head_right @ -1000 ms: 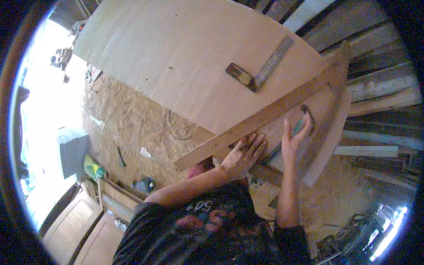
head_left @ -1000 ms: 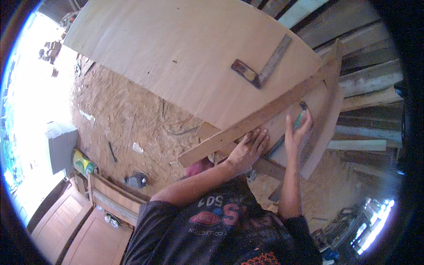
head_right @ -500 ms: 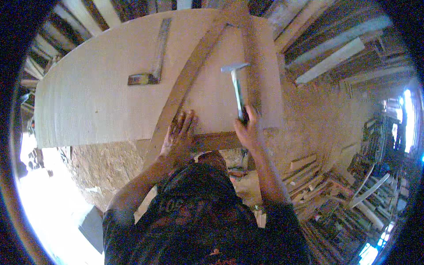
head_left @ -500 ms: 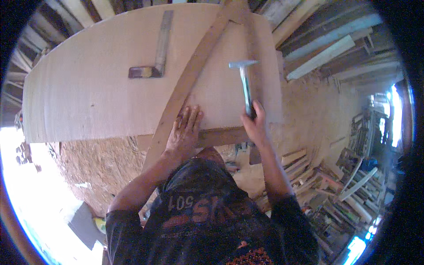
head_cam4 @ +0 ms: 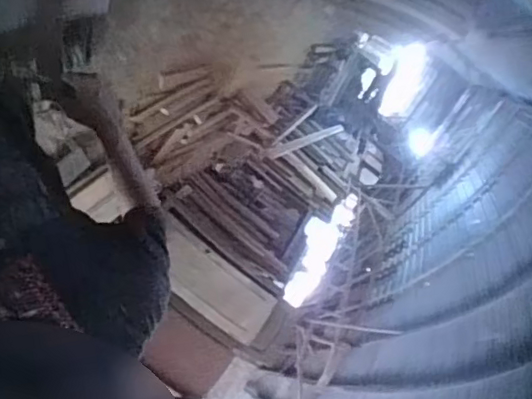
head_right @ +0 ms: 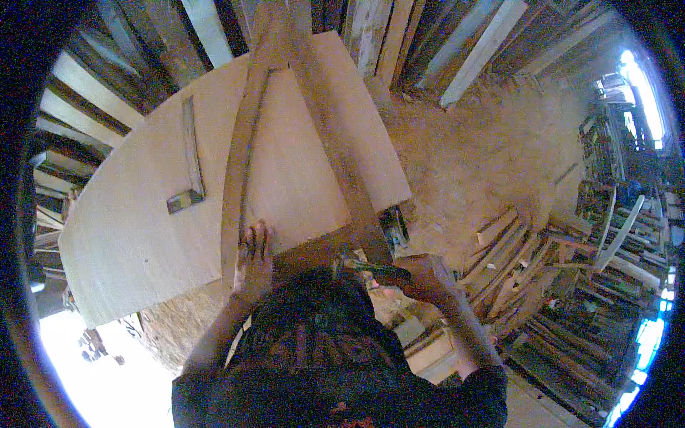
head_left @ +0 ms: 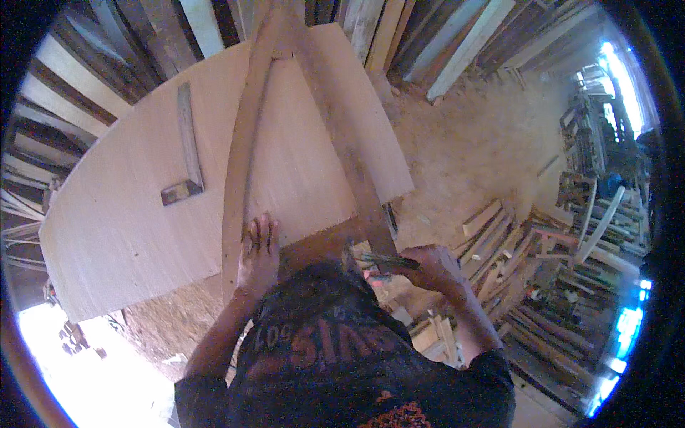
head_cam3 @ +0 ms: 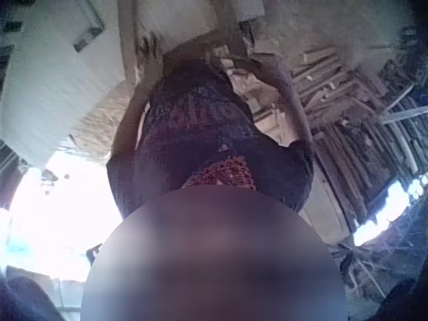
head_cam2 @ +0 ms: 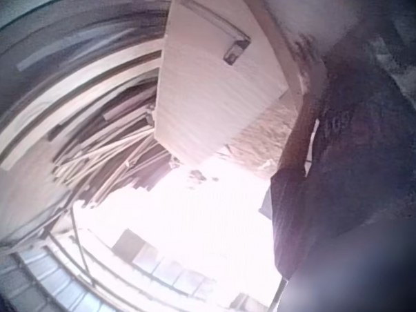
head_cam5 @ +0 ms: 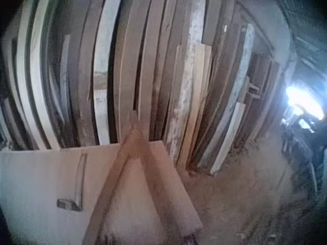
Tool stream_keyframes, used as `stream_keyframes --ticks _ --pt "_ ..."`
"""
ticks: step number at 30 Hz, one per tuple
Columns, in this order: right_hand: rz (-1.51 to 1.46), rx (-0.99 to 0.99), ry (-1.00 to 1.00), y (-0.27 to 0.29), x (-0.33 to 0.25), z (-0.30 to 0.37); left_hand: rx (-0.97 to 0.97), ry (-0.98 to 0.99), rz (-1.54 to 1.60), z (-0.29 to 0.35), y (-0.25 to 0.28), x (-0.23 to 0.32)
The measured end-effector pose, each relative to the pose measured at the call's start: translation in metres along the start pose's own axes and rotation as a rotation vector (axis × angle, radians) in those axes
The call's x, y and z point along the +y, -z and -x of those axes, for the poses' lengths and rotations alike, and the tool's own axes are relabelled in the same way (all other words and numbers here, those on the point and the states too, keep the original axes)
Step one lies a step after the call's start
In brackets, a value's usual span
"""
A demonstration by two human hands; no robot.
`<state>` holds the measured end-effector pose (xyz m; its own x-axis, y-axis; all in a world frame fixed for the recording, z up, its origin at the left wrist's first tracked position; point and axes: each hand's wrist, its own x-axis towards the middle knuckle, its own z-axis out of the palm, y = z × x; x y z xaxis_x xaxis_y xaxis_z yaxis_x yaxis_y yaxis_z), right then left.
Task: The person uses a circular saw to cut a wooden frame resting on a large plywood sheet, then removes the frame and measures the sheet with a tape measure while marking it with a pencil.
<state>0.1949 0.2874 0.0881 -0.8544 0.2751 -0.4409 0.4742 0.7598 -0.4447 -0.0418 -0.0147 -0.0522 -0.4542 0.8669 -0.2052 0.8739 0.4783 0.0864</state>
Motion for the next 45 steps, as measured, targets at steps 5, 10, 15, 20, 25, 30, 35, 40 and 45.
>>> stream_keyframes --ticks 5,10,15,20,25,30,35,40,45 --pt "-0.038 -0.210 0.025 0.009 0.022 -0.002 0.107 -0.006 0.002 0.007 -0.008 0.001" --pt "-0.145 -0.165 0.051 0.006 0.033 -0.003 0.152 -0.011 -0.097 0.007 -0.008 0.002" --pt "0.043 -0.278 -0.023 0.009 0.040 0.006 0.129 -0.017 -0.079 0.006 -0.004 0.001" --pt "-0.298 -0.150 -0.103 -0.014 0.029 0.015 0.070 0.022 0.083 0.006 0.006 0.002" --pt "-0.477 0.012 -0.206 -0.034 0.014 0.037 0.050 -0.008 0.108 0.005 0.014 0.001" --pt "-0.552 0.440 -0.205 -0.068 0.007 0.021 0.085 -0.023 0.088 0.003 0.019 0.002" --pt "-0.313 0.675 -0.010 -0.079 0.002 -0.004 0.037 -0.010 0.138 0.001 0.022 0.000" --pt "-0.312 0.490 -0.078 -0.073 -0.012 -0.013 0.031 -0.009 0.154 0.001 0.018 0.000" --pt "-0.276 0.538 -0.072 -0.079 -0.010 -0.020 -0.033 -0.004 0.110 -0.004 0.011 0.000"
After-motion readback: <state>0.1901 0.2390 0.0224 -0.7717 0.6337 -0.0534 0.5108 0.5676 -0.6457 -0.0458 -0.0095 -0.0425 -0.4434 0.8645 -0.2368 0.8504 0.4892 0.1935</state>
